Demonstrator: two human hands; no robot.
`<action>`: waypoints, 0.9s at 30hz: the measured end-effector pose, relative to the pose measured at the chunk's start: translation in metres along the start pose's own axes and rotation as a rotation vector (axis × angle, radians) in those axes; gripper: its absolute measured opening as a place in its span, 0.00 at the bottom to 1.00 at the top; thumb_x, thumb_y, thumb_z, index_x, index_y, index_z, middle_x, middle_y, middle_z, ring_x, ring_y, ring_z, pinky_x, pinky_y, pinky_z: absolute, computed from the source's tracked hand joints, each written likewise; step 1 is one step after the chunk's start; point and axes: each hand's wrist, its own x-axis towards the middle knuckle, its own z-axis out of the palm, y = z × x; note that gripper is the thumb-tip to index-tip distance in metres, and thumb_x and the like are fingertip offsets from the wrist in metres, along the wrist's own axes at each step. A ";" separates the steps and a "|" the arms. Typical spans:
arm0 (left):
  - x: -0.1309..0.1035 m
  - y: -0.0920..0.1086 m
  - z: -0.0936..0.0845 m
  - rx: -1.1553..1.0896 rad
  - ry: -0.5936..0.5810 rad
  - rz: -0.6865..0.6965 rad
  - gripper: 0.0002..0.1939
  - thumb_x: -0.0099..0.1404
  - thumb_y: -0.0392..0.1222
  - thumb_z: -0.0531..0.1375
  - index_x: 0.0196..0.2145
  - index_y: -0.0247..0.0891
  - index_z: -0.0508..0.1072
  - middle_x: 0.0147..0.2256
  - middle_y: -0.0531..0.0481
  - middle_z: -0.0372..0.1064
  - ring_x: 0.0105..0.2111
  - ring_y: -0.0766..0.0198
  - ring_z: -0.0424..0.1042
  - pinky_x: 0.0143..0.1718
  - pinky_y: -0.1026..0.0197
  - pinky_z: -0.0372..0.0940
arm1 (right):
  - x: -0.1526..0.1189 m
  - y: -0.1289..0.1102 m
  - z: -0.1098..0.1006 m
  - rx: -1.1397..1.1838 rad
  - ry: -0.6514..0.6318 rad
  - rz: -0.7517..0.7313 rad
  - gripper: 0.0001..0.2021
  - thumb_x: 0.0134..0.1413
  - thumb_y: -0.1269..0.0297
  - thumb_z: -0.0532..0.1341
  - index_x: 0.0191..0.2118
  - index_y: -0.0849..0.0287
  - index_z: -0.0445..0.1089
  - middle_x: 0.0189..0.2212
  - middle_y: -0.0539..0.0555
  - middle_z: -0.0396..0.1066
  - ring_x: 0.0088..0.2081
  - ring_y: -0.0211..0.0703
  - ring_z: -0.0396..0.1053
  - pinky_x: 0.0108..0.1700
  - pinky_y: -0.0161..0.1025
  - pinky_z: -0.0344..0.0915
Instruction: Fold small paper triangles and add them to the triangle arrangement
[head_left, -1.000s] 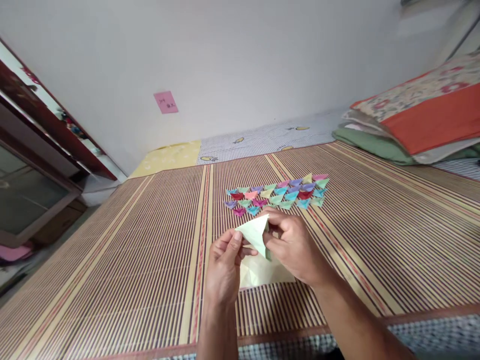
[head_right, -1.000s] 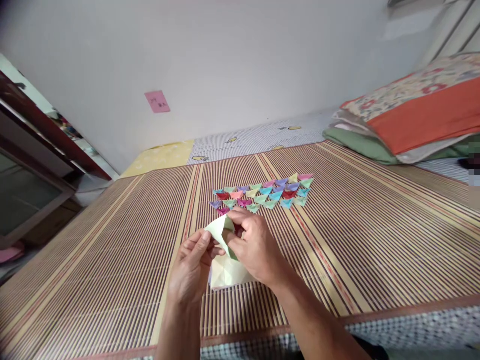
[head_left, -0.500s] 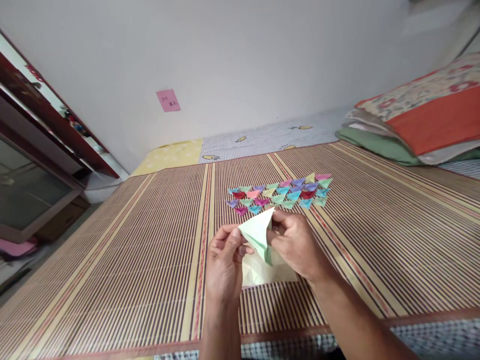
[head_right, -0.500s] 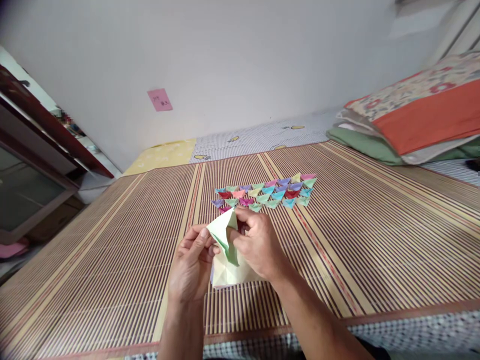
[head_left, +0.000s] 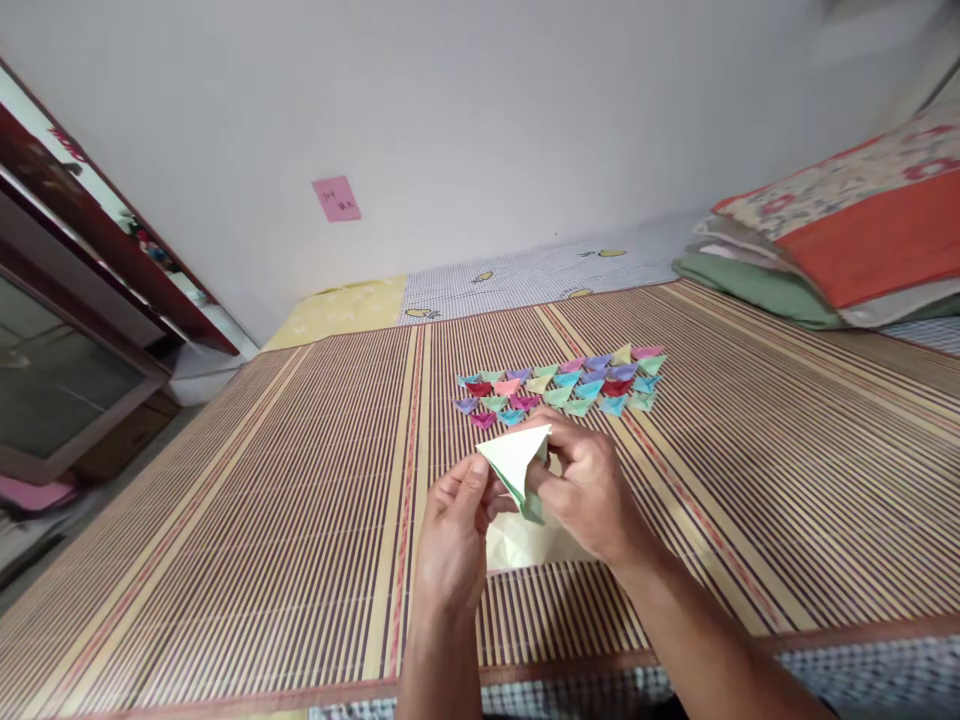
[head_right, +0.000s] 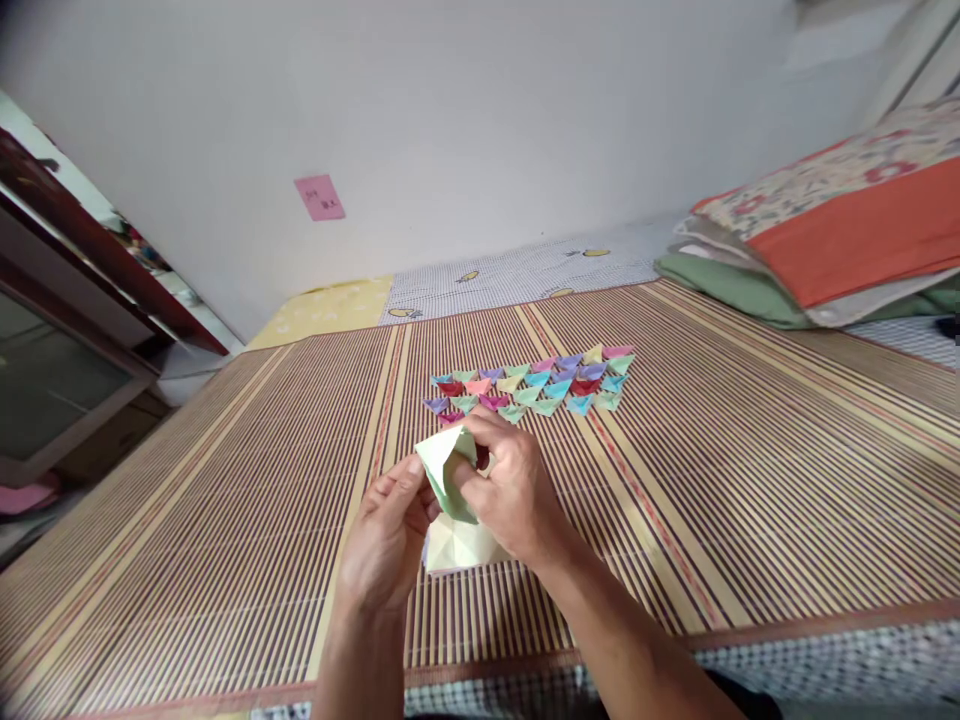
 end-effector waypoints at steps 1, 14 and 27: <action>0.000 0.000 0.000 0.004 0.014 0.012 0.15 0.58 0.50 0.74 0.28 0.35 0.80 0.22 0.53 0.69 0.22 0.71 0.65 0.27 0.68 0.64 | 0.000 0.001 0.000 0.029 -0.002 0.020 0.08 0.53 0.77 0.62 0.32 0.59 0.77 0.29 0.50 0.70 0.32 0.41 0.68 0.34 0.37 0.62; -0.006 0.009 0.009 -0.081 0.103 -0.033 0.16 0.54 0.49 0.75 0.31 0.32 0.80 0.26 0.47 0.77 0.30 0.57 0.78 0.36 0.58 0.72 | -0.001 0.004 -0.003 -0.311 -0.117 -0.332 0.06 0.61 0.69 0.65 0.42 0.58 0.80 0.35 0.55 0.68 0.38 0.47 0.70 0.38 0.41 0.67; 0.006 0.005 -0.008 -0.148 0.161 -0.008 0.16 0.56 0.46 0.75 0.39 0.34 0.82 0.34 0.43 0.82 0.39 0.53 0.82 0.45 0.55 0.76 | 0.004 0.007 -0.014 -0.081 -0.039 -0.004 0.10 0.68 0.68 0.57 0.48 0.57 0.76 0.43 0.56 0.78 0.45 0.47 0.76 0.47 0.44 0.71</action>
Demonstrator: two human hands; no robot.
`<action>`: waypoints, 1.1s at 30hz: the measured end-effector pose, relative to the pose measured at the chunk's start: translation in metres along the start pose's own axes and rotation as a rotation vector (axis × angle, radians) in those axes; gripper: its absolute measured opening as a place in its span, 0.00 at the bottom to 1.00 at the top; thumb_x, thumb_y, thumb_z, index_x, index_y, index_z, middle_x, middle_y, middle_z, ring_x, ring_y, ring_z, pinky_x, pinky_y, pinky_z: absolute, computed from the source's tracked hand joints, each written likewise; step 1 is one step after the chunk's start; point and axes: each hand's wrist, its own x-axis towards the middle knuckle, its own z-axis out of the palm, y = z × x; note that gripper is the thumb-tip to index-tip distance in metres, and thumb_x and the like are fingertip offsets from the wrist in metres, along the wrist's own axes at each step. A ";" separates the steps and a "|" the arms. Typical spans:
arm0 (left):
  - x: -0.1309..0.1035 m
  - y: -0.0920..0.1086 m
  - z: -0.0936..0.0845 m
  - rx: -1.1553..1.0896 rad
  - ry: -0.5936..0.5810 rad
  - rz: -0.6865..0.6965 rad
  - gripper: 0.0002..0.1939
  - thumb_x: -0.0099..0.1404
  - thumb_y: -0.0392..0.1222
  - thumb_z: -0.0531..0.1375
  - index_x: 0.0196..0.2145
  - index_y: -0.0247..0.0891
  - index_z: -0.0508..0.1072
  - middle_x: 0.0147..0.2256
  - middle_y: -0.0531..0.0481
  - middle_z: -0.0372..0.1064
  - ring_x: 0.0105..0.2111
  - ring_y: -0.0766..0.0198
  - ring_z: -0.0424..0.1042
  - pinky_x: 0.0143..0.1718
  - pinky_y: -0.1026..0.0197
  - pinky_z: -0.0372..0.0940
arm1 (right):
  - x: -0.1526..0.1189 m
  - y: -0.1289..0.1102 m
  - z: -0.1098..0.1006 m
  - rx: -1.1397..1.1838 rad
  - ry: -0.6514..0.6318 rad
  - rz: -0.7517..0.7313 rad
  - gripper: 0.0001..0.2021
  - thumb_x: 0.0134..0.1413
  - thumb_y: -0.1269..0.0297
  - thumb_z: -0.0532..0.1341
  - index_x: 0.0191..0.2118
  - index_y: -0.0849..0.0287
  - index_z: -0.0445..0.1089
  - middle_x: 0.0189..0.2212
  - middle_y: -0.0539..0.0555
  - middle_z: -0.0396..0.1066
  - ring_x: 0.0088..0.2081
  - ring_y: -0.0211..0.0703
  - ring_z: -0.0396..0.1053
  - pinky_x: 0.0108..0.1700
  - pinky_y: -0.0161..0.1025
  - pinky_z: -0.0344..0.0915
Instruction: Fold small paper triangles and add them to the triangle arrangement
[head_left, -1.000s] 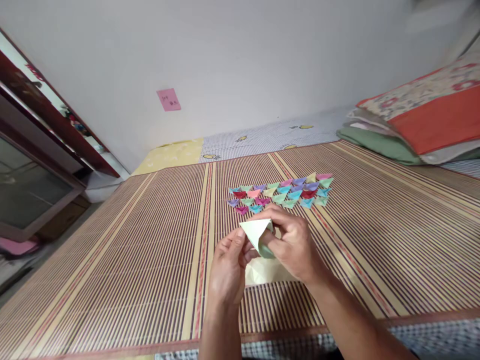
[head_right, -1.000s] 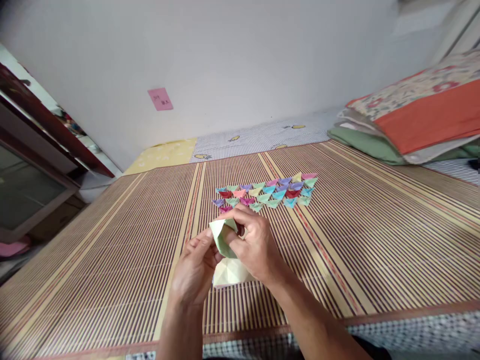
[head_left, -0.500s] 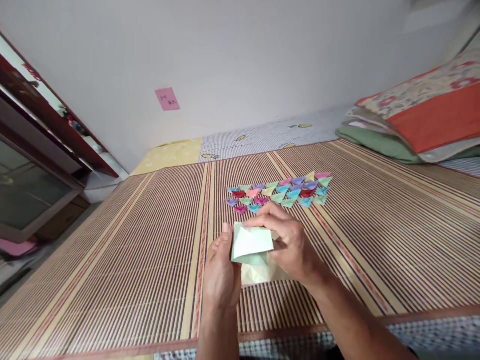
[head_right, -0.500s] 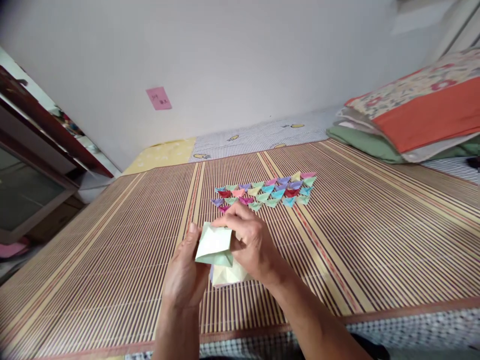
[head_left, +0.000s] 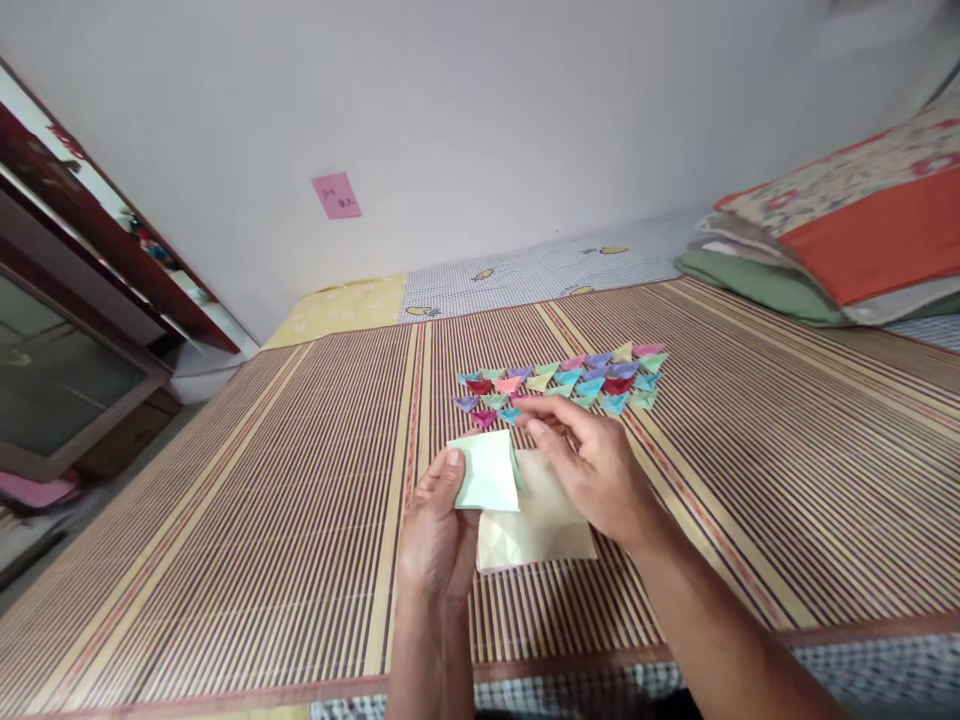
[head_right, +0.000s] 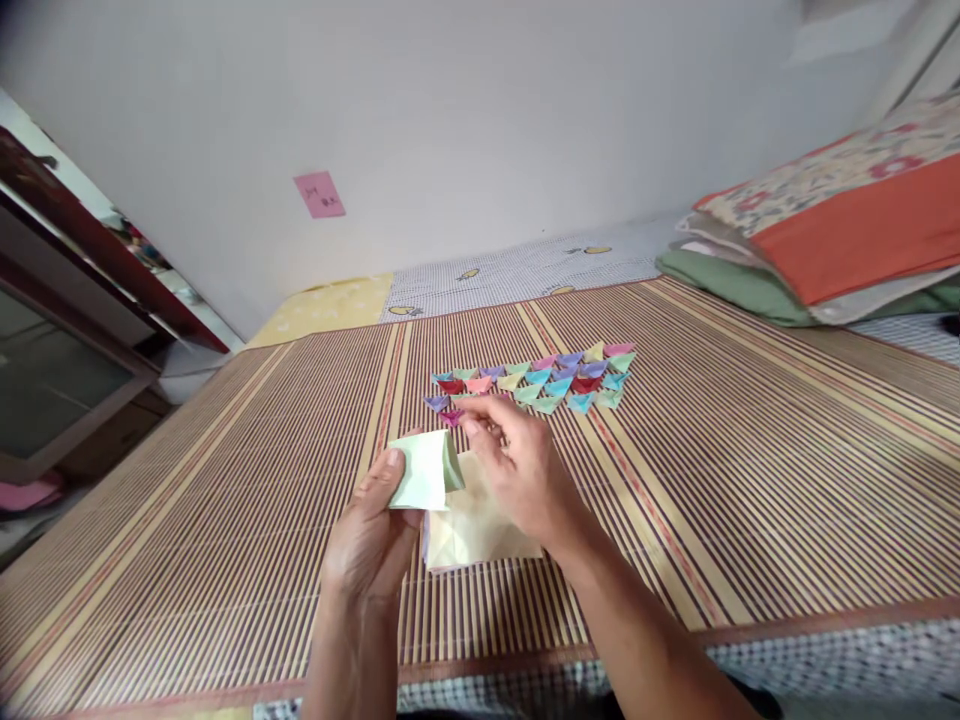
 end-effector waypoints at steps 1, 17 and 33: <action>0.000 0.000 0.001 0.007 0.001 0.011 0.17 0.56 0.46 0.75 0.39 0.35 0.82 0.34 0.44 0.82 0.39 0.53 0.82 0.45 0.55 0.76 | 0.000 0.000 0.000 0.062 -0.004 0.077 0.09 0.69 0.64 0.59 0.46 0.57 0.76 0.39 0.55 0.79 0.41 0.46 0.76 0.43 0.42 0.71; -0.004 -0.008 0.005 0.088 -0.013 0.065 0.16 0.52 0.43 0.76 0.37 0.34 0.83 0.33 0.42 0.82 0.38 0.49 0.82 0.41 0.52 0.75 | -0.003 0.001 0.005 0.191 -0.194 0.222 0.11 0.57 0.62 0.68 0.28 0.59 0.70 0.23 0.46 0.66 0.26 0.36 0.62 0.28 0.34 0.59; -0.005 -0.008 0.000 0.233 -0.031 0.117 0.16 0.54 0.44 0.75 0.39 0.34 0.84 0.32 0.42 0.82 0.31 0.53 0.81 0.33 0.58 0.74 | -0.004 -0.004 0.009 0.151 -0.246 0.234 0.09 0.58 0.62 0.67 0.30 0.59 0.72 0.25 0.48 0.70 0.28 0.38 0.65 0.29 0.34 0.60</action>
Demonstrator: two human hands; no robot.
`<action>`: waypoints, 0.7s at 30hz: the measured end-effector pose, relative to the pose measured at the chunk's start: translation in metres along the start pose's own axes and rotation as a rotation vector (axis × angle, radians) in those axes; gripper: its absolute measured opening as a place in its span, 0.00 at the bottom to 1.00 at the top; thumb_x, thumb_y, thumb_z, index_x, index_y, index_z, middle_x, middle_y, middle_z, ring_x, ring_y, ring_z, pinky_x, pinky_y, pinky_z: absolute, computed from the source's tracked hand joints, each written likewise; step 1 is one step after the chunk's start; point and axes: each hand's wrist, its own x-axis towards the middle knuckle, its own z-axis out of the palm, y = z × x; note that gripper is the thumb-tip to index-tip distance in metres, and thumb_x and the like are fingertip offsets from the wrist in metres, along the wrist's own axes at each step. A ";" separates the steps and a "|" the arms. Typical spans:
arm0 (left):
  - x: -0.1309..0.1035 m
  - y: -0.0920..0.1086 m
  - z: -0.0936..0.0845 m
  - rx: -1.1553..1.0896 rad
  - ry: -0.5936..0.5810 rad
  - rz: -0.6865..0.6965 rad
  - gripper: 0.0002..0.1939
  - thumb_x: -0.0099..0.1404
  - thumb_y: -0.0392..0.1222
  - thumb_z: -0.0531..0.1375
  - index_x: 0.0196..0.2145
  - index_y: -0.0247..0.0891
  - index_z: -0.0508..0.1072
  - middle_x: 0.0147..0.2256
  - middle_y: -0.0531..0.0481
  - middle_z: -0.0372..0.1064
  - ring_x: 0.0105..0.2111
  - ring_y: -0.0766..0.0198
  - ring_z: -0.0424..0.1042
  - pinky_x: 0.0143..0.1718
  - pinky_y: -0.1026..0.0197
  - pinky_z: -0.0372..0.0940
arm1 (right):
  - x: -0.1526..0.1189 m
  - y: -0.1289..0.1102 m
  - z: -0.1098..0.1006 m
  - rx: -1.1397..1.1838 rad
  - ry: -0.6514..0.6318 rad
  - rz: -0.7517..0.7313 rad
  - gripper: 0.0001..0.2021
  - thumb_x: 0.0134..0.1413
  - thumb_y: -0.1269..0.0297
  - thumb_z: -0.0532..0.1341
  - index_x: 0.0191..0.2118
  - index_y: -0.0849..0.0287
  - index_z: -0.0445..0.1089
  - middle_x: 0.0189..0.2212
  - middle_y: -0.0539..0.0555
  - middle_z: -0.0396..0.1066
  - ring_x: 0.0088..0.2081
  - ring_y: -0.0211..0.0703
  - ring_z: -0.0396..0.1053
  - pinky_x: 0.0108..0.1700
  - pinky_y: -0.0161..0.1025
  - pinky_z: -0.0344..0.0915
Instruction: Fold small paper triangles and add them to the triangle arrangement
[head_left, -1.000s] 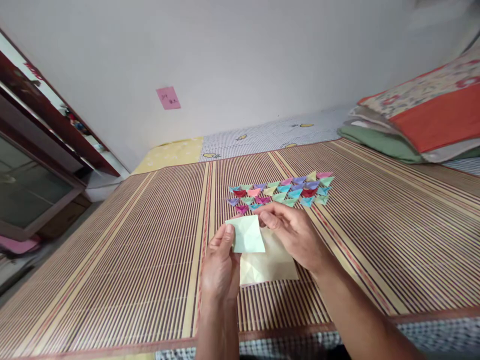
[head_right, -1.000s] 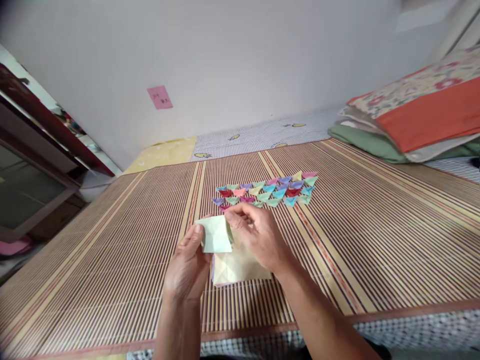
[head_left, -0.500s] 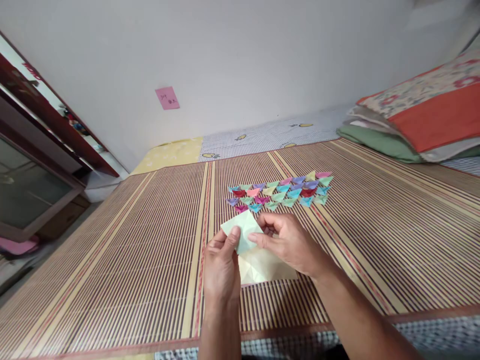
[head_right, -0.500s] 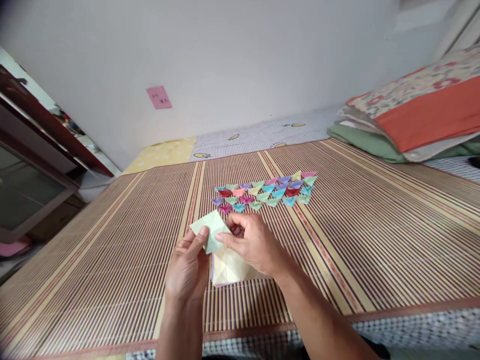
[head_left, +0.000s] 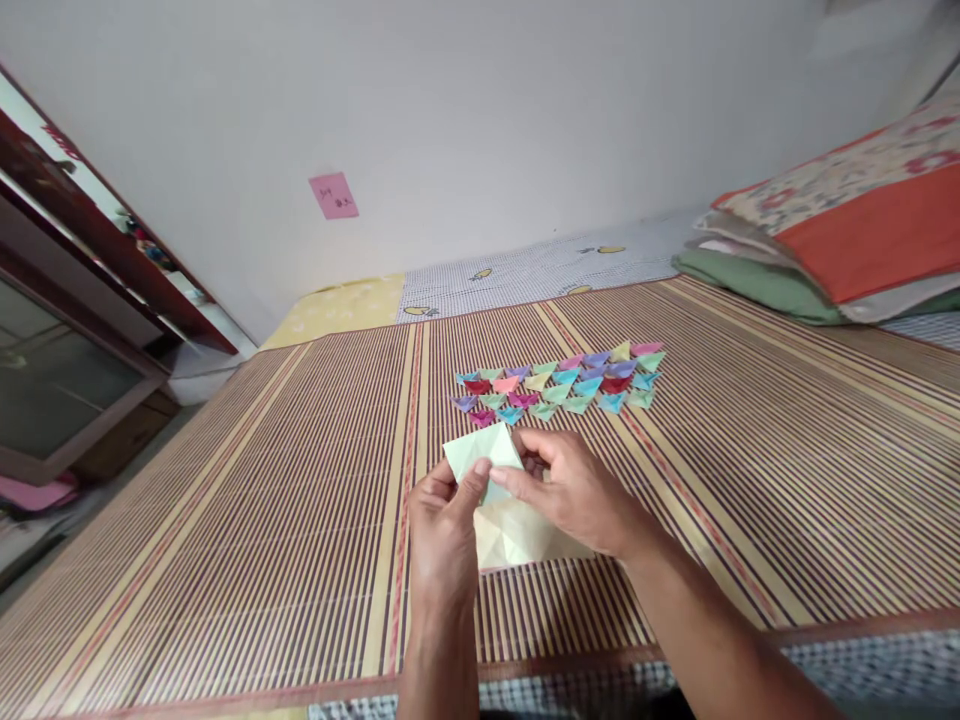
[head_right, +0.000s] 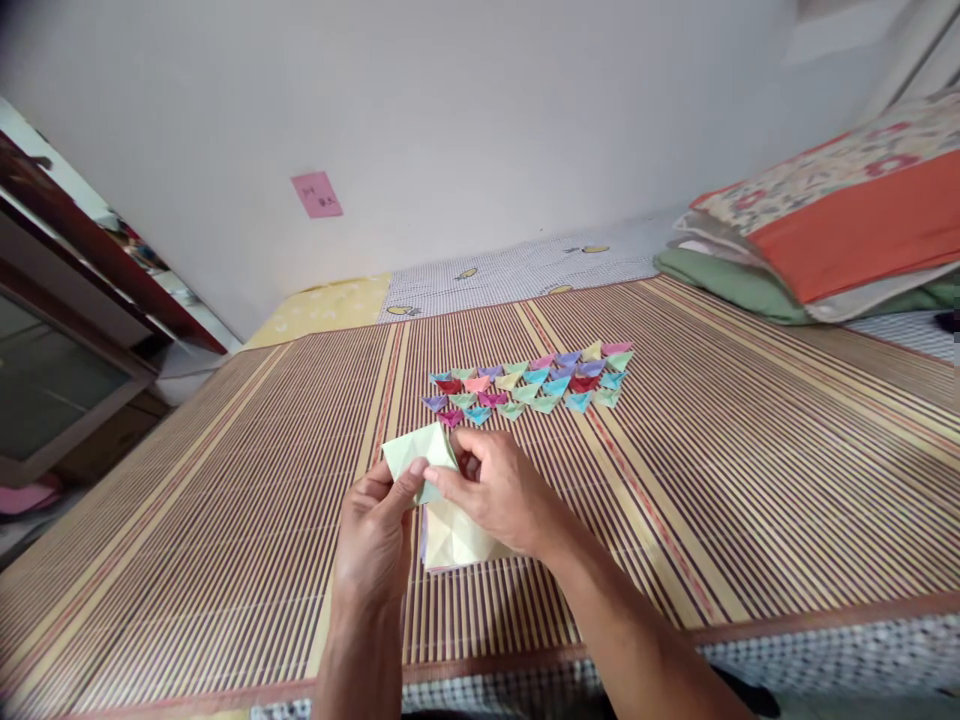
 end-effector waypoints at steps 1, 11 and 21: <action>0.000 0.001 0.000 0.021 -0.022 -0.011 0.16 0.55 0.44 0.75 0.39 0.34 0.84 0.31 0.42 0.82 0.30 0.53 0.81 0.32 0.58 0.73 | 0.000 0.000 -0.001 0.022 0.001 0.007 0.09 0.58 0.61 0.67 0.30 0.59 0.71 0.25 0.48 0.69 0.28 0.38 0.65 0.29 0.34 0.61; -0.001 -0.002 -0.001 0.116 0.011 0.101 0.13 0.60 0.49 0.72 0.32 0.36 0.81 0.24 0.51 0.76 0.22 0.65 0.72 0.25 0.65 0.65 | 0.001 0.007 -0.010 0.044 0.027 -0.001 0.12 0.60 0.60 0.65 0.28 0.59 0.70 0.22 0.46 0.64 0.25 0.35 0.61 0.26 0.33 0.57; -0.006 0.008 0.000 0.331 -0.067 0.109 0.18 0.58 0.52 0.72 0.23 0.35 0.76 0.19 0.54 0.65 0.18 0.71 0.60 0.19 0.68 0.55 | -0.001 -0.003 -0.006 0.053 0.034 -0.059 0.08 0.60 0.62 0.66 0.32 0.60 0.75 0.26 0.49 0.71 0.28 0.38 0.67 0.31 0.35 0.62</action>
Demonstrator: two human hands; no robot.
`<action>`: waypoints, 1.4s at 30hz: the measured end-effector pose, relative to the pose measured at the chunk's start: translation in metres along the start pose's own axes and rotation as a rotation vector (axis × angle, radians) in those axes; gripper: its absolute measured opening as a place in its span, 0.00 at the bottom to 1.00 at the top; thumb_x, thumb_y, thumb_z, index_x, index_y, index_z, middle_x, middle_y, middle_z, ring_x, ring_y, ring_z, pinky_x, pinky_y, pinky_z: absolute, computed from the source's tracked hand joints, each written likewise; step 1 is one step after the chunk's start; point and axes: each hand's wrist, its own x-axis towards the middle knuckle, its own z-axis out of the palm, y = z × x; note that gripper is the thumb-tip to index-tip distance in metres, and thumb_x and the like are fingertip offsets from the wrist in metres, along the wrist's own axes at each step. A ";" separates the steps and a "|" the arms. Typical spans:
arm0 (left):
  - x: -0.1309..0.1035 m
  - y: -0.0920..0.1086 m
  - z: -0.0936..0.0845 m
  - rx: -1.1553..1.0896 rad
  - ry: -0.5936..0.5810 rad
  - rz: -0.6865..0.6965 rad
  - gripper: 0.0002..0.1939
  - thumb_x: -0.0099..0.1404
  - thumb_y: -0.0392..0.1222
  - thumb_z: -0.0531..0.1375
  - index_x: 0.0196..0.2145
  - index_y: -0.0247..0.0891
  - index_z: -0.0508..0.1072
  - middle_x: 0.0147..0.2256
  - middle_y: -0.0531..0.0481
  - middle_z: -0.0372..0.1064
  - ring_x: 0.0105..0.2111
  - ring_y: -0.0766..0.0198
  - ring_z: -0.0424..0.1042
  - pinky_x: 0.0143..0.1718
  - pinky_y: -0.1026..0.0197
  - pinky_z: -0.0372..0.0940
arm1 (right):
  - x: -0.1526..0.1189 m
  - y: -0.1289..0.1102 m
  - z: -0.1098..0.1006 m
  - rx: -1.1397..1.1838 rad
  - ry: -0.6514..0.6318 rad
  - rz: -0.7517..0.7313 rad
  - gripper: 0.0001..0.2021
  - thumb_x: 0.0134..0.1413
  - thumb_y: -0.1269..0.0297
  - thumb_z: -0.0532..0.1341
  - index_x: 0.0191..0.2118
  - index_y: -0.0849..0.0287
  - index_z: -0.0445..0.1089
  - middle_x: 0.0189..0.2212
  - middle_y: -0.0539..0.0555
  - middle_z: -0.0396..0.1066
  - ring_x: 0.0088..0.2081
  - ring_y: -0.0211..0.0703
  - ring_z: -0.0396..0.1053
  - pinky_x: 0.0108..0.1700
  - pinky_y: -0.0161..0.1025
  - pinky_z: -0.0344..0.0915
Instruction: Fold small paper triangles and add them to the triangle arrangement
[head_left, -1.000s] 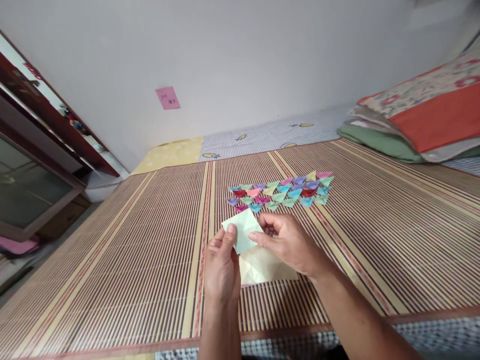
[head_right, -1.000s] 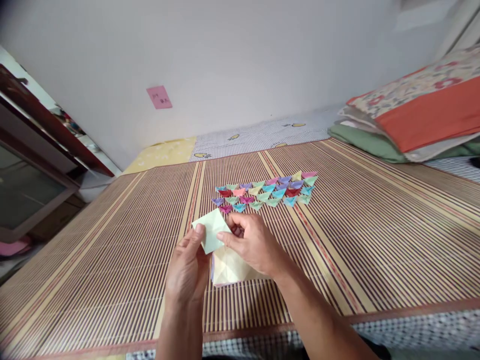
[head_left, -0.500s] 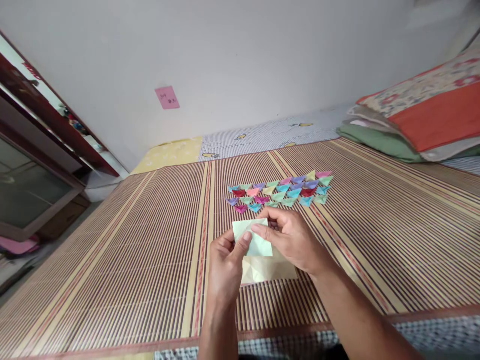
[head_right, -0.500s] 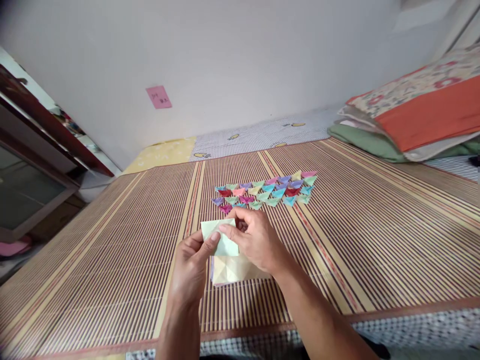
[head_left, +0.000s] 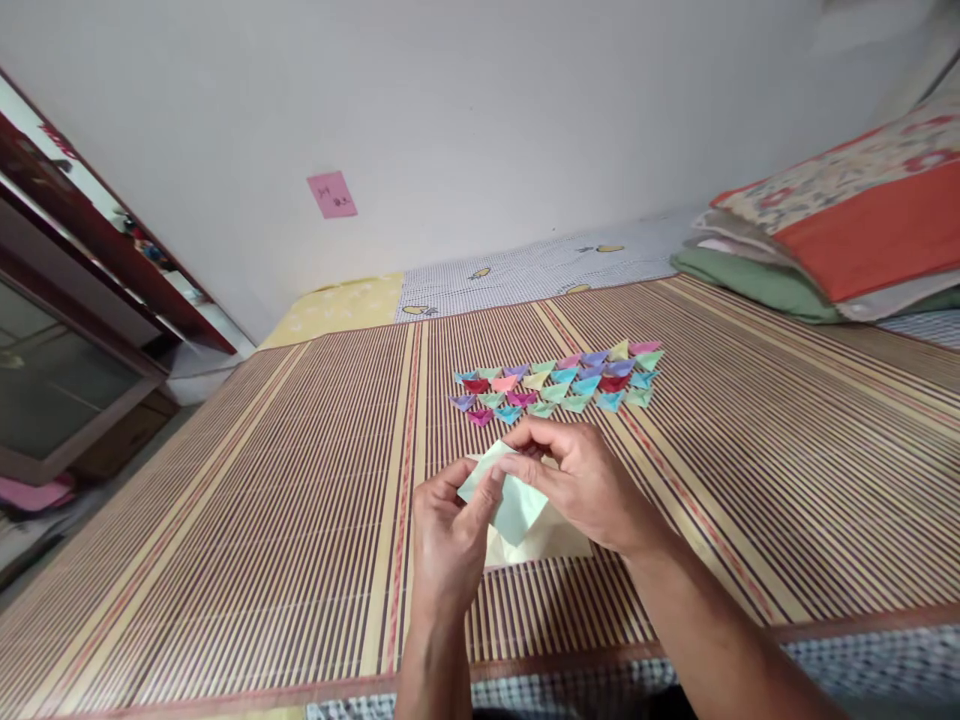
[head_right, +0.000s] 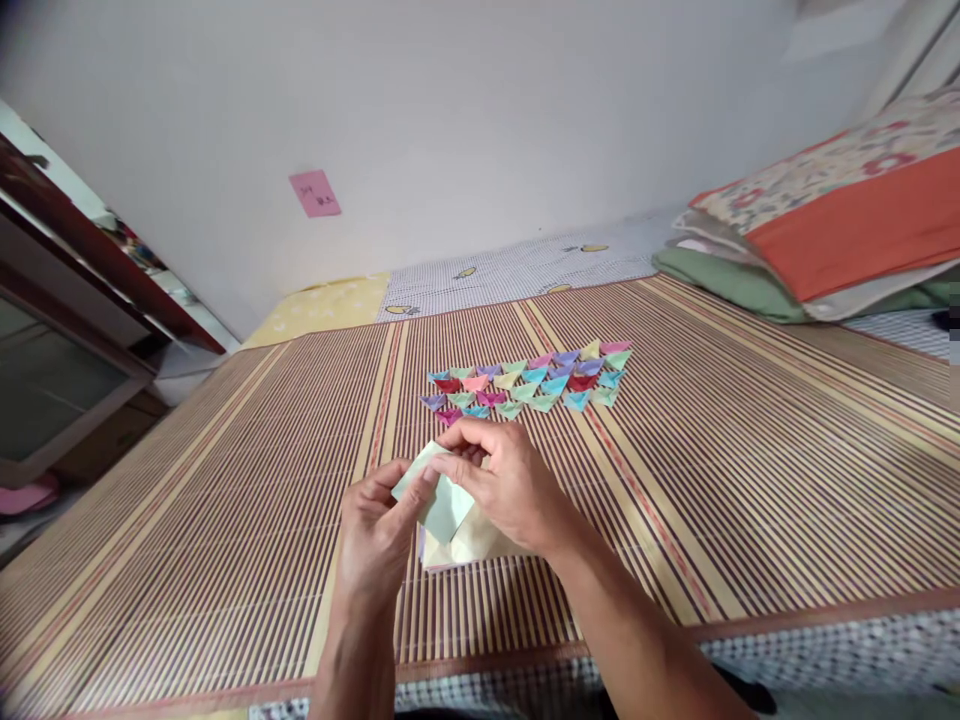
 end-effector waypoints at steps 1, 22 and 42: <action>0.000 0.001 -0.001 0.007 -0.013 -0.002 0.18 0.59 0.52 0.72 0.23 0.35 0.76 0.19 0.54 0.65 0.18 0.71 0.59 0.19 0.68 0.55 | 0.000 -0.001 0.001 -0.009 0.008 -0.008 0.08 0.60 0.63 0.65 0.31 0.60 0.74 0.25 0.48 0.71 0.28 0.38 0.66 0.30 0.35 0.62; 0.000 0.001 -0.007 -0.024 -0.218 0.012 0.09 0.64 0.43 0.70 0.42 0.41 0.83 0.27 0.52 0.73 0.26 0.70 0.67 0.28 0.68 0.62 | 0.006 0.025 0.001 0.030 0.171 0.107 0.19 0.61 0.55 0.62 0.23 0.57 0.61 0.20 0.44 0.52 0.23 0.35 0.51 0.25 0.35 0.49; 0.014 -0.007 -0.015 -0.265 -0.048 -0.267 0.17 0.47 0.46 0.78 0.33 0.34 0.87 0.28 0.43 0.81 0.26 0.66 0.74 0.31 0.67 0.67 | 0.009 0.030 -0.010 0.114 0.012 0.137 0.15 0.66 0.51 0.62 0.40 0.57 0.78 0.28 0.49 0.70 0.29 0.37 0.67 0.32 0.35 0.63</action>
